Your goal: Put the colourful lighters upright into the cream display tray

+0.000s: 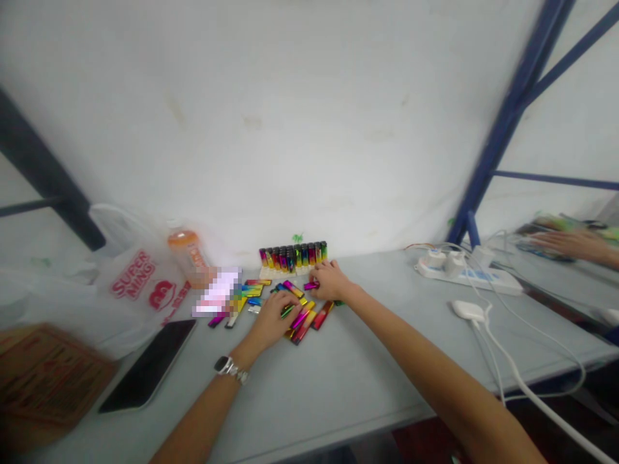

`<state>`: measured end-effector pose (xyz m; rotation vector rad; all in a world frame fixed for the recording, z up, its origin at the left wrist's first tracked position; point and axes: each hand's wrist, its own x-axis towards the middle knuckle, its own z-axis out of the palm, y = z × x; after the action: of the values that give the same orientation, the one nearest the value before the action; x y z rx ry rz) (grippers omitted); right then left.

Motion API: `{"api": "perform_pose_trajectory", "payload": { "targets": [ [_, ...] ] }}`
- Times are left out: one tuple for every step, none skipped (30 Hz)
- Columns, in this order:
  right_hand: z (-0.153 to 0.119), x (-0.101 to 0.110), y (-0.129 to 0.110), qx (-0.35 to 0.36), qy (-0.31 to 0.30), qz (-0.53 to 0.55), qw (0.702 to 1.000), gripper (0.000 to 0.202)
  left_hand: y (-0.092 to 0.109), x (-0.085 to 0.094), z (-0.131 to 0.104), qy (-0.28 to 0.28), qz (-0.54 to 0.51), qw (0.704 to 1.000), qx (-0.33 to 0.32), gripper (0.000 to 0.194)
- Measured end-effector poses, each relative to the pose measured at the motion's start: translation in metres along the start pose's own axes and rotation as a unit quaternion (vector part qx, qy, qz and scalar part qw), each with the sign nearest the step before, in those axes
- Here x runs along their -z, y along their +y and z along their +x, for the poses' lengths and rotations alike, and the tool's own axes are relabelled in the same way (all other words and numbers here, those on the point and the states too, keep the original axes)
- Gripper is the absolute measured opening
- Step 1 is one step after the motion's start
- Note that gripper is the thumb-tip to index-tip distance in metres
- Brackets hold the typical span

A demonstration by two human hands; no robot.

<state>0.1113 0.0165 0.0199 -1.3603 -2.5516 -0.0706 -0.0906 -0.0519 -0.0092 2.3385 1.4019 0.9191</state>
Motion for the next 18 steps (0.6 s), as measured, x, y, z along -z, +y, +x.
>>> {"api": "perform_pose_trajectory", "payload": {
  "targets": [
    [0.003, -0.002, -0.003, 0.008, 0.007, 0.005, 1.0, 0.025, 0.0, 0.0, 0.0, -0.001, -0.001, 1.0, -0.001, 0.015],
    [0.005, -0.004, -0.006, 0.015, 0.014, 0.01, 1.0, 0.024, -0.001, 0.0, 0.0, -0.002, -0.002, 1.0, -0.001, 0.015],
    [0.007, -0.007, -0.009, 0.021, 0.022, 0.016, 0.999, 0.023, -0.001, 0.0, 0.001, -0.003, -0.003, 1.0, -0.001, 0.015],
    [0.009, -0.01, -0.011, 0.026, 0.031, 0.022, 0.999, 0.022, -0.001, 0.0, 0.001, -0.004, -0.003, 1.0, 0.0, 0.015],
    [0.01, -0.013, -0.012, 0.029, 0.038, 0.03, 0.998, 0.021, -0.001, 0.0, 0.001, -0.005, -0.003, 1.0, 0.002, 0.015],
    [0.011, -0.016, -0.012, 0.032, 0.044, 0.039, 0.998, 0.021, -0.002, 0.0, 0.001, -0.006, -0.003, 1.0, 0.003, 0.016],
    [0.012, -0.018, -0.012, 0.034, 0.048, 0.048, 0.997, 0.021, -0.002, 0.0, 0.001, -0.006, -0.003, 1.0, 0.003, 0.016],
    [0.012, -0.021, -0.012, 0.033, 0.051, 0.058, 0.996, 0.021, -0.002, 0.0, 0.001, -0.006, -0.003, 1.0, 0.002, 0.016],
    [0.013, -0.022, -0.011, 0.031, 0.052, 0.067, 0.996, 0.021, -0.002, 0.0, 0.0, -0.004, -0.003, 1.0, 0.001, 0.016],
    [0.013, -0.023, -0.01, 0.027, 0.053, 0.076, 0.995, 0.022, -0.002, 0.0, 0.0, -0.003, -0.004, 1.0, 0.0, 0.016],
    [0.013, -0.024, -0.009, 0.02, 0.052, 0.085, 0.995, 0.024, -0.002, 0.0, 0.0, -0.001, -0.004, 1.0, 0.0, 0.016],
    [0.014, -0.025, -0.007, 0.013, 0.049, 0.093, 0.994, 0.026, -0.002, 0.0, 0.0, -0.001, -0.004, 1.0, 0.0, 0.016],
    [0.015, -0.024, -0.006, 0.008, 0.043, 0.098, 0.994, 0.025, -0.002, 0.0, 0.0, -0.001, -0.004, 1.0, 0.001, 0.016],
    [0.016, -0.024, -0.004, 0.005, 0.035, 0.102, 0.994, 0.023, -0.002, 0.0, 0.0, -0.002, -0.004, 1.0, 0.003, 0.016],
    [0.018, -0.023, -0.003, 0.005, 0.028, 0.105, 0.994, 0.018, -0.002, 0.0, 0.0, -0.004, -0.004, 1.0, 0.005, 0.016],
    [0.019, -0.021, -0.002, 0.007, 0.025, 0.11, 0.994, 0.013, -0.002, 0.0, 0.0, -0.005, -0.003, 1.0, 0.006, 0.015],
    [0.02, -0.02, -0.001, 0.01, 0.032, 0.122, 0.992, 0.009, -0.002, 0.0, 0.001, -0.006, -0.003, 1.0, 0.007, 0.015],
    [0.021, -0.018, -0.001, 0.013, 0.05, 0.144, 0.988, 0.007, -0.002, 0.001, 0.001, -0.007, -0.003, 1.0, 0.008, 0.016]
  ]
}}
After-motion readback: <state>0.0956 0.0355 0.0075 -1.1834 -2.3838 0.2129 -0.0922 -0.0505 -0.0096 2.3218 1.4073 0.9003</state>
